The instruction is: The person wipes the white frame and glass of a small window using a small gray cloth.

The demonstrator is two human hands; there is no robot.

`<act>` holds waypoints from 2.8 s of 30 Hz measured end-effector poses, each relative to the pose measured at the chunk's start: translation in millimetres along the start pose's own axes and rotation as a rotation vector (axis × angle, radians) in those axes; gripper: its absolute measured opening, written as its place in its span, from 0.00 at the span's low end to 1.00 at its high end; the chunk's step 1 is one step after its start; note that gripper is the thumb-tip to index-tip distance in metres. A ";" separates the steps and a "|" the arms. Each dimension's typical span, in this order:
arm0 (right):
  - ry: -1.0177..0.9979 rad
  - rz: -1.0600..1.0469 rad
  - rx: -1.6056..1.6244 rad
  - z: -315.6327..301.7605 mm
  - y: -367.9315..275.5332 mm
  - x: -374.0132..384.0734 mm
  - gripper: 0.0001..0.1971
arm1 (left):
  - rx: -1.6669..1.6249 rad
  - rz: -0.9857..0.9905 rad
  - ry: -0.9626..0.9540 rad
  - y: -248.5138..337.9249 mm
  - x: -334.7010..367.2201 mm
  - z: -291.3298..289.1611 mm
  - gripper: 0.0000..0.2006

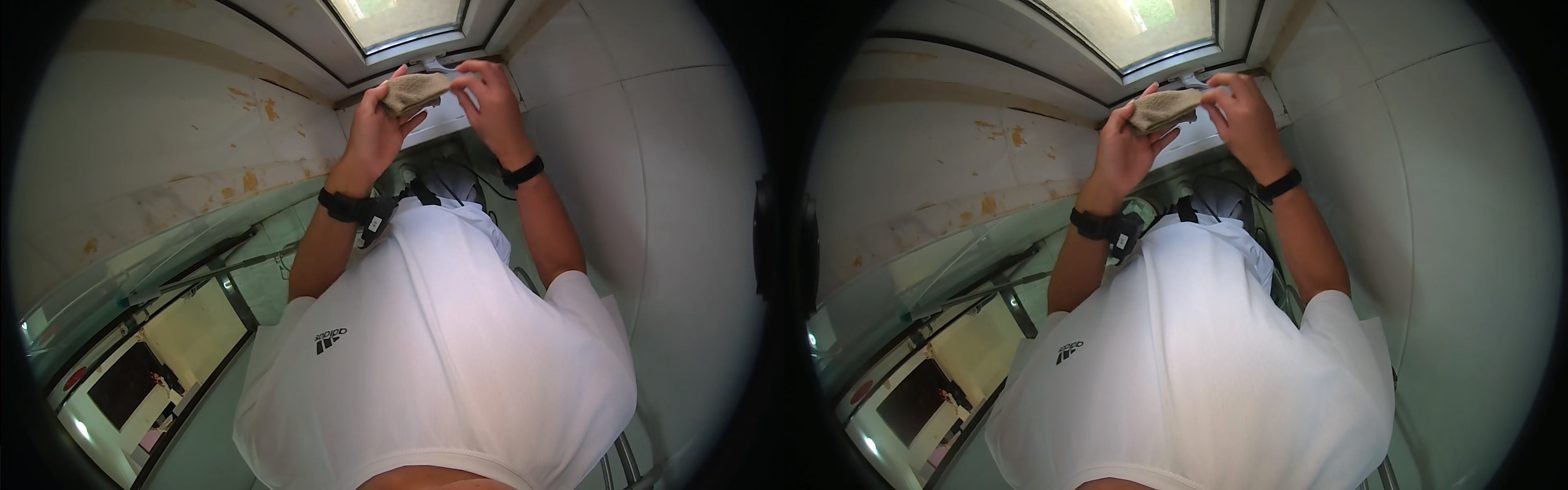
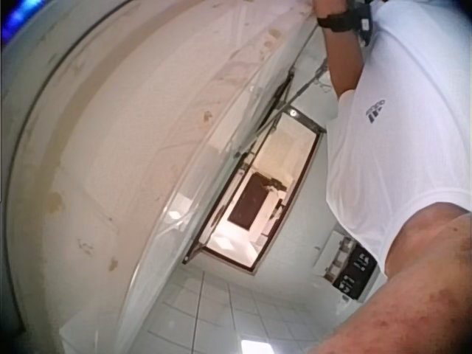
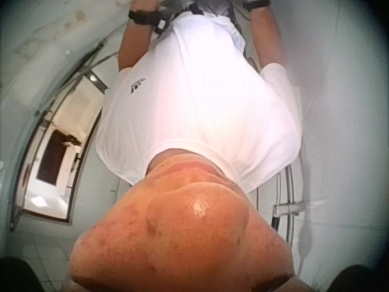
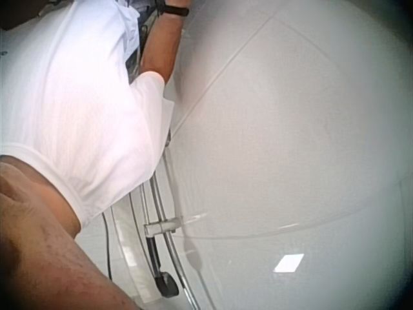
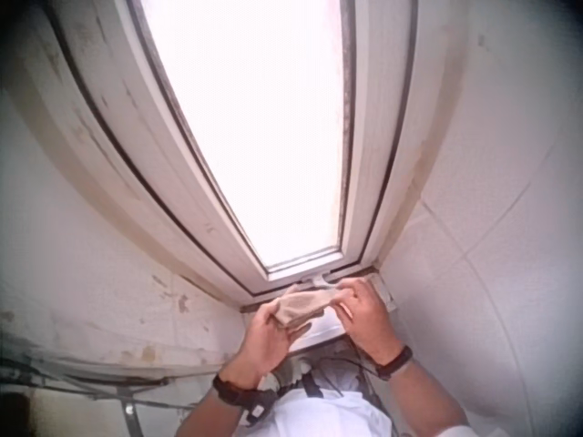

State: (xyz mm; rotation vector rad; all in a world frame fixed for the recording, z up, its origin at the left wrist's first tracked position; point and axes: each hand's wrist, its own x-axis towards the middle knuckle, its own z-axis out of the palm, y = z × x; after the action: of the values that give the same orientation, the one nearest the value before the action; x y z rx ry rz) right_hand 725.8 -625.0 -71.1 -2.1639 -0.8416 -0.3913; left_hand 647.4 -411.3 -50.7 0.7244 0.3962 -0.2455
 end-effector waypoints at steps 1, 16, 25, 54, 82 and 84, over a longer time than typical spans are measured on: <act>-0.033 -0.009 0.014 1.2 -3.7 -6.5 0.06 | -0.024 0.016 -0.018 0.0 -0.6 0.3 0.30; -0.123 0.961 1.194 21.5 -11.8 -11.4 0.14 | 0.188 0.096 -0.013 -12.5 -0.8 -12.2 0.22; 0.076 0.595 0.583 49.7 -22.7 -5.1 0.16 | 0.363 0.430 0.262 -33.4 33.1 -18.5 0.17; -0.034 -0.009 -0.038 14.9 -66.9 0.1 0.18 | 0.822 0.406 0.155 -33.5 37.6 -35.8 0.13; -0.207 0.412 0.705 42.7 -18.7 -3.8 0.16 | 1.138 0.504 0.251 -27.7 -15.9 -15.8 0.18; -0.257 0.441 0.680 40.0 -20.3 -2.0 0.15 | 1.083 0.494 0.249 -25.1 -13.1 -16.3 0.17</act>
State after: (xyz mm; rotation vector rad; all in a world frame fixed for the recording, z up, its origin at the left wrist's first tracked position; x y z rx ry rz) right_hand 710.8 -585.8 -87.3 -1.6932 -0.5003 0.3609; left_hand 622.5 -417.3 -71.0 1.8974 0.2861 0.1326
